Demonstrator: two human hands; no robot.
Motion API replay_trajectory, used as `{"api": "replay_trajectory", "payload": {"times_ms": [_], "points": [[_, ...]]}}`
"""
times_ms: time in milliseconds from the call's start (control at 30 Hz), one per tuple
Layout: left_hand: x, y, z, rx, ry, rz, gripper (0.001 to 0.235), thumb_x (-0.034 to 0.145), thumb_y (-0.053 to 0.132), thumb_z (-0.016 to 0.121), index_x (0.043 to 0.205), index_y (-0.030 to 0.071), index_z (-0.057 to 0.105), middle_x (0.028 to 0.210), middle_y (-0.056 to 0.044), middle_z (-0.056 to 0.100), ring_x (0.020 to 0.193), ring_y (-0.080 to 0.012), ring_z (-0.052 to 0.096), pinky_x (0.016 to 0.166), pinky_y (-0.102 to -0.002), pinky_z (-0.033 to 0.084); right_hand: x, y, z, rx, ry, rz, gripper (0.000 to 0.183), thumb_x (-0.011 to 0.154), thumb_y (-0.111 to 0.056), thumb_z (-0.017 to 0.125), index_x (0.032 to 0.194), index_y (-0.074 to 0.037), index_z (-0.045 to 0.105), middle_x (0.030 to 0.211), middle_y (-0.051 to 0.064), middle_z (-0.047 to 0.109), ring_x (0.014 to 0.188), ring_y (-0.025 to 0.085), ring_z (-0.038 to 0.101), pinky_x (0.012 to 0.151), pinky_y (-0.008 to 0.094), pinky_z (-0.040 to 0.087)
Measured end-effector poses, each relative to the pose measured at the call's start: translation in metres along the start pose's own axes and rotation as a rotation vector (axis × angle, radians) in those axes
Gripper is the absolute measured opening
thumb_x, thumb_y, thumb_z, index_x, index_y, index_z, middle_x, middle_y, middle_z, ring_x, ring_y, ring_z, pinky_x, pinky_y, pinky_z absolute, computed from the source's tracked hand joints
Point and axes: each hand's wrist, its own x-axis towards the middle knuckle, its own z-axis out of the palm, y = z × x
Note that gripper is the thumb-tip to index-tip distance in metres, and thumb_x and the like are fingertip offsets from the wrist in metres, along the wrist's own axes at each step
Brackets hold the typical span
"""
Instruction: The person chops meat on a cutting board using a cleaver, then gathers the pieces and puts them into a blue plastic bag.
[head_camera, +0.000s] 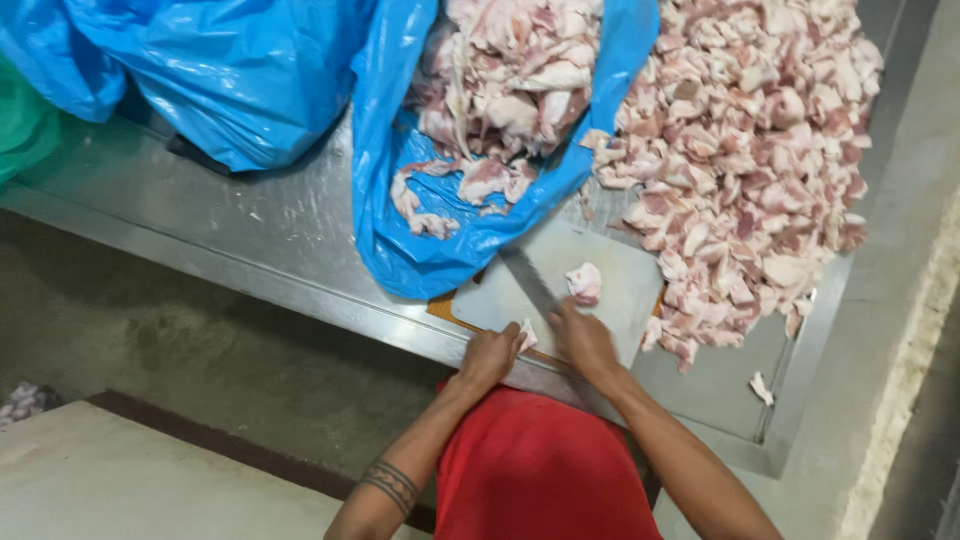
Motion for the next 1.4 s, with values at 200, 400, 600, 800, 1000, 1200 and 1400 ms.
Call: {"api": "replay_trajectory", "payload": {"times_ms": [200,400,600,800,1000,1200,1400], "points": [[0.050,0.061,-0.014,-0.358,0.028,0.127,0.035,0.106,0.034,0.050,0.107,0.007,0.073,0.086,-0.022,0.073,0.080,-0.0450,0.070,0.075,-0.055,0.055,-0.011,0.166,-0.054,-0.007,0.256,0.416,0.033,0.104,-0.034,0.060,0.118,-0.005,0.059,0.087,0.027,0.073,0.083,0.047,0.072,0.073,0.055,0.056],[0.185,0.093,-0.051,-0.042,-0.066,0.386,0.034,0.096,0.019,0.057,0.124,0.002,0.062,0.094,-0.024,0.073,0.087,-0.0422,0.071,0.080,-0.054,0.055,-0.008,0.186,-0.050,-0.030,0.428,0.341,0.030,0.101,-0.029,0.062,0.110,0.000,0.057,0.088,0.031,0.069,0.082,0.052,0.069,0.072,0.057,0.054],[0.245,-0.046,-0.122,0.360,0.534,0.199,0.028,0.078,0.010,0.074,0.106,0.015,0.072,0.104,-0.016,0.072,0.099,-0.0368,0.068,0.077,-0.060,0.048,-0.013,0.138,-0.059,0.076,0.382,0.546,0.031,0.103,-0.031,0.056,0.106,0.000,0.053,0.082,0.031,0.070,0.078,0.051,0.071,0.073,0.058,0.054],[0.211,-0.044,-0.141,0.165,0.036,-0.009,0.052,0.077,0.018,0.079,0.125,0.008,0.063,0.118,-0.021,0.067,0.111,-0.0396,0.066,0.094,-0.049,0.053,-0.012,0.141,-0.059,0.051,0.413,0.530,0.030,0.102,-0.030,0.058,0.108,-0.001,0.053,0.084,0.032,0.070,0.081,0.054,0.068,0.073,0.060,0.052],[0.140,0.054,-0.128,-0.611,0.145,0.346,0.055,0.088,0.027,0.077,0.134,0.006,0.055,0.127,-0.018,0.070,0.117,-0.0343,0.071,0.100,-0.041,0.055,-0.010,0.143,-0.051,0.071,0.430,0.518,0.029,0.102,-0.028,0.058,0.110,-0.001,0.053,0.086,0.032,0.069,0.083,0.054,0.068,0.073,0.060,0.052],[0.093,0.079,-0.039,-0.247,-0.268,-0.099,0.064,0.081,0.036,0.081,0.124,-0.001,0.052,0.115,-0.026,0.067,0.106,-0.0430,0.067,0.090,-0.050,0.053,-0.026,0.131,-0.063,0.076,0.412,0.417,0.026,0.105,-0.025,0.055,0.107,0.001,0.052,0.082,0.032,0.068,0.077,0.054,0.066,0.068,0.061,0.050],[0.060,0.063,0.019,-0.044,-0.037,-0.024,0.036,0.098,0.034,0.066,0.108,0.001,0.058,0.107,-0.023,0.064,0.090,-0.0450,0.068,0.074,-0.055,0.055,-0.075,0.043,-0.061,0.081,0.230,0.425,0.023,0.105,-0.024,0.049,0.111,-0.002,0.049,0.071,0.035,0.064,0.069,0.056,0.065,0.060,0.062,0.049]]}}
